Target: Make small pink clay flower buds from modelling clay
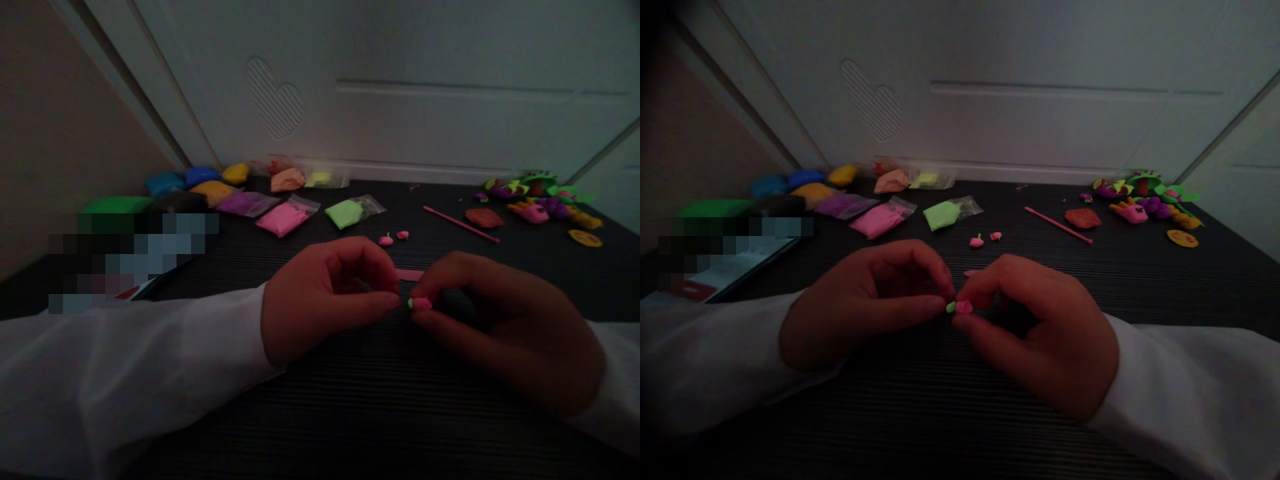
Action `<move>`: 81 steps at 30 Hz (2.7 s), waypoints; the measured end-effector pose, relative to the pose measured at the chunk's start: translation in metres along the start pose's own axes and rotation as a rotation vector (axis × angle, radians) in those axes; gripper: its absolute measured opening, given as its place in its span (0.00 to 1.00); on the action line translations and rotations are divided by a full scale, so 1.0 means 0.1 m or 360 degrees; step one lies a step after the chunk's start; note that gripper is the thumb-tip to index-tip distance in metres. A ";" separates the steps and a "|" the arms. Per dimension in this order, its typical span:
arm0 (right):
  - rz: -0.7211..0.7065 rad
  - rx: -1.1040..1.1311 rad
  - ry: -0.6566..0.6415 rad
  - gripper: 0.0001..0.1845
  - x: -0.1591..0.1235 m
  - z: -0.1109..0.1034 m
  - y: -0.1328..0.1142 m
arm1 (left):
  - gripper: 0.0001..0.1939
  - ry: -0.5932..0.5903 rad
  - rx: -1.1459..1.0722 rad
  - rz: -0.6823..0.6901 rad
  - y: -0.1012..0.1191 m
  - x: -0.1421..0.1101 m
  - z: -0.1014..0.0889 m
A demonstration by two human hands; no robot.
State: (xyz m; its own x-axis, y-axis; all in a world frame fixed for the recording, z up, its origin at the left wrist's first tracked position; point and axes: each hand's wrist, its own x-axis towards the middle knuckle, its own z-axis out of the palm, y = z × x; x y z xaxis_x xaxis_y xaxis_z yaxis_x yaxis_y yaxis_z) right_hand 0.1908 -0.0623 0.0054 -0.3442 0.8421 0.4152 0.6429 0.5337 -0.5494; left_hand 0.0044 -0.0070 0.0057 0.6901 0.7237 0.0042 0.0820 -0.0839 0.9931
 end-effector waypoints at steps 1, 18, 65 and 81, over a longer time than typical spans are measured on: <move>0.0001 -0.0004 -0.0021 0.04 0.01 0.00 0.00 | 0.05 0.0033 0.0084 0.0020 0.01 -0.01 0.00; 0.0079 0.0029 -0.0015 0.06 0.08 -0.02 0.01 | 0.03 0.0141 0.0776 0.0308 0.04 -0.02 0.00; 0.0342 0.0364 -0.0056 0.06 0.06 0.00 0.04 | 0.03 0.0181 0.0483 0.0054 0.07 0.02 0.05; 0.0110 0.0013 -0.0026 0.05 0.05 -0.01 0.03 | 0.06 0.0184 0.0356 -0.0062 0.10 0.01 0.06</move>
State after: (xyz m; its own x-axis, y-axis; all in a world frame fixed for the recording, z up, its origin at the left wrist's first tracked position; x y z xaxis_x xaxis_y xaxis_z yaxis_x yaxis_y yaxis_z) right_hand 0.1920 -0.0570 0.0067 -0.3105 0.8780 0.3643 0.6599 0.4750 -0.5822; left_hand 0.0100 -0.0109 0.0145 0.5976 0.8018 -0.0074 0.2726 -0.1945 0.9423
